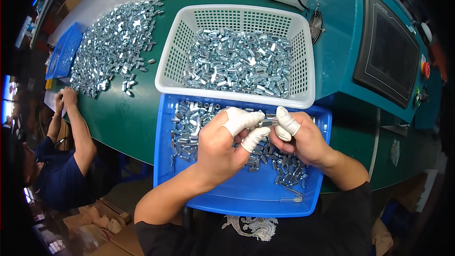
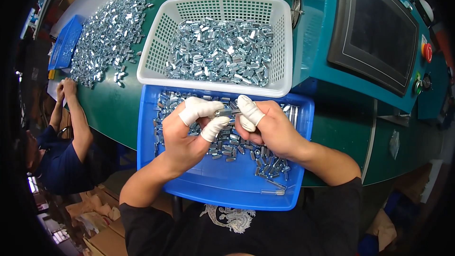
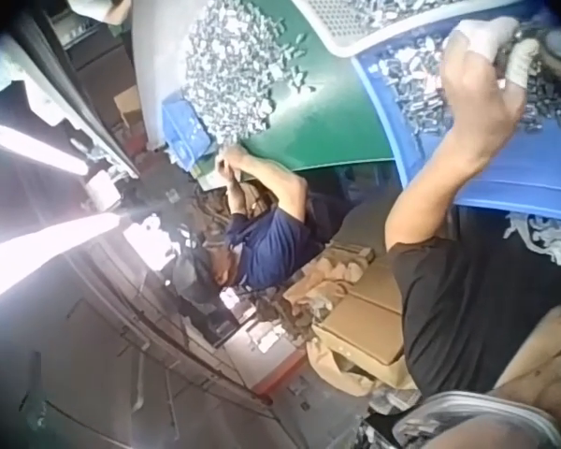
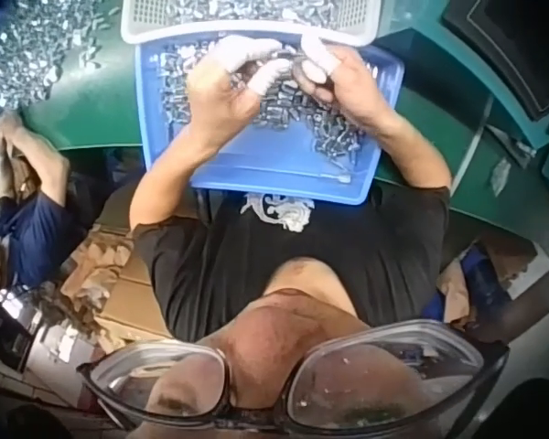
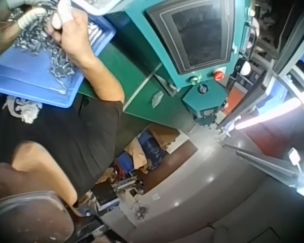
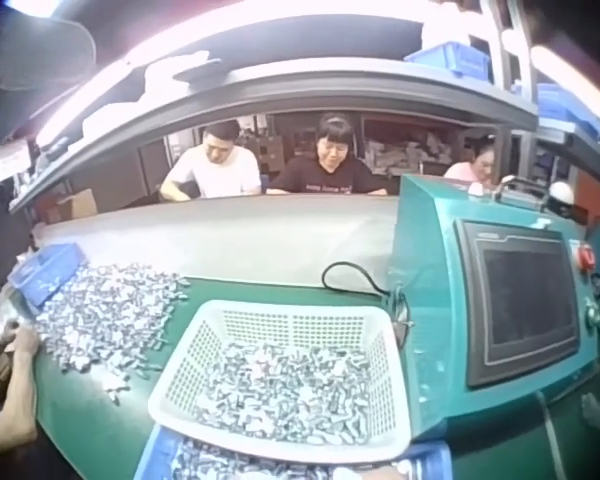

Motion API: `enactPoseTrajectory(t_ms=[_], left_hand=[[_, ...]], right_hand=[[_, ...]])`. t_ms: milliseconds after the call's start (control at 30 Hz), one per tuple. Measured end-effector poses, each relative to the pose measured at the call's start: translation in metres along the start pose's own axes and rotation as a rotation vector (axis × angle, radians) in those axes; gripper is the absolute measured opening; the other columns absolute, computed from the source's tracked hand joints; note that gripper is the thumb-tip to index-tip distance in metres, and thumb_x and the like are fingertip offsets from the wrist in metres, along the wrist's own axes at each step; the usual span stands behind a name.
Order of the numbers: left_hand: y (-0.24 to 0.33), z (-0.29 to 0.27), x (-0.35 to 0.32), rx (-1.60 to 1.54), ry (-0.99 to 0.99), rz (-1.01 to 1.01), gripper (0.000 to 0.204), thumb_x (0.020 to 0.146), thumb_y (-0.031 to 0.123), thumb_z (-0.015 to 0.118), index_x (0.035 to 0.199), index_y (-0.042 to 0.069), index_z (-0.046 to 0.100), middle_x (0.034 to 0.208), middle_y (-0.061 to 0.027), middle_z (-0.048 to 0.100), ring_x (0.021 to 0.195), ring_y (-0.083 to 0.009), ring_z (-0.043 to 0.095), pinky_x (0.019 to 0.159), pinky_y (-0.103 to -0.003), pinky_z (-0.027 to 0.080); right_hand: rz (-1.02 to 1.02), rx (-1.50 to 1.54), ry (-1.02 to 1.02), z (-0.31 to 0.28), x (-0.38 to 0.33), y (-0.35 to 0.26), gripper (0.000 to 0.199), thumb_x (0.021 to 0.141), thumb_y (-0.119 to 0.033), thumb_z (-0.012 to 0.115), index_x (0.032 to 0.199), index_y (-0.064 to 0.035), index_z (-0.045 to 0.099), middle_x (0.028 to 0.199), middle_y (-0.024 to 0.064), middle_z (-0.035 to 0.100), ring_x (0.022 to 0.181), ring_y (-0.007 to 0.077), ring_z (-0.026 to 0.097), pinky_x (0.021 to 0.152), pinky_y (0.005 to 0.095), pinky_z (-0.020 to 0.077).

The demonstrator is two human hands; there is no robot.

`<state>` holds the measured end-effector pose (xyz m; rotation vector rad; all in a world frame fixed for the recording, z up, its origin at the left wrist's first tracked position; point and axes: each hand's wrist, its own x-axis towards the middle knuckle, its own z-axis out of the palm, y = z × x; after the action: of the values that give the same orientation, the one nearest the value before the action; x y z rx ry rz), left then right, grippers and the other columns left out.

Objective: Inspecting and sorting small metal components on a production line.

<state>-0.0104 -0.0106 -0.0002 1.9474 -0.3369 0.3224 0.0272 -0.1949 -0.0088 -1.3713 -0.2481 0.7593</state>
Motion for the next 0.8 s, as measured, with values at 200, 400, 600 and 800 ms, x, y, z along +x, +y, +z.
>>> enactPoseTrajectory(t_ms=[200, 400, 600, 800], left_hand=[[-0.008, 0.002, 0.003, 0.076, 0.02, 0.167, 0.025, 0.071, -0.004, 0.07, 0.095, 0.0, 0.064, 0.076, -0.0059, 0.06, 0.058, -0.0117, 0.054, 0.05, -0.023, 0.043], [-0.009, -0.001, 0.004, 0.058, -0.013, 0.144, 0.026, 0.07, -0.003, 0.072, 0.094, 0.0, 0.064, 0.076, -0.0062, 0.06, 0.058, -0.0119, 0.054, 0.051, -0.023, 0.044], [-0.015, -0.006, 0.013, 0.081, 0.039, 0.256, 0.022, 0.07, -0.003, 0.071, 0.091, 0.002, 0.066, 0.077, -0.0065, 0.063, 0.061, -0.013, 0.057, 0.053, -0.025, 0.045], [-0.029, -0.028, 0.028, 0.23, 0.364, 0.025, 0.029, 0.07, -0.004, 0.068, 0.097, 0.005, 0.066, 0.082, -0.0082, 0.064, 0.065, -0.0188, 0.056, 0.059, -0.029, 0.048]], right_hand=[[0.358, 0.443, -0.174, -0.007, 0.007, -0.003, 0.054, 0.097, -0.045, 0.036, 0.064, -0.0055, 0.05, 0.055, -0.0006, 0.043, 0.041, 0.0056, 0.031, 0.039, 0.0225, 0.025], [0.339, 0.496, -0.115, -0.003, 0.006, -0.006, 0.049, 0.097, -0.043, 0.037, 0.071, -0.0042, 0.051, 0.058, 0.0011, 0.046, 0.041, 0.0057, 0.032, 0.039, 0.0217, 0.0248], [0.183, 0.37, 0.078, 0.002, 0.006, -0.008, 0.05, 0.099, -0.041, 0.031, 0.068, -0.0047, 0.046, 0.055, -0.0006, 0.038, 0.041, 0.0051, 0.029, 0.038, 0.0206, 0.0251], [0.049, 0.292, 0.189, 0.005, 0.005, -0.006, 0.051, 0.099, -0.041, 0.031, 0.063, -0.0071, 0.043, 0.054, -0.0018, 0.037, 0.041, 0.0045, 0.028, 0.039, 0.0209, 0.0255]])
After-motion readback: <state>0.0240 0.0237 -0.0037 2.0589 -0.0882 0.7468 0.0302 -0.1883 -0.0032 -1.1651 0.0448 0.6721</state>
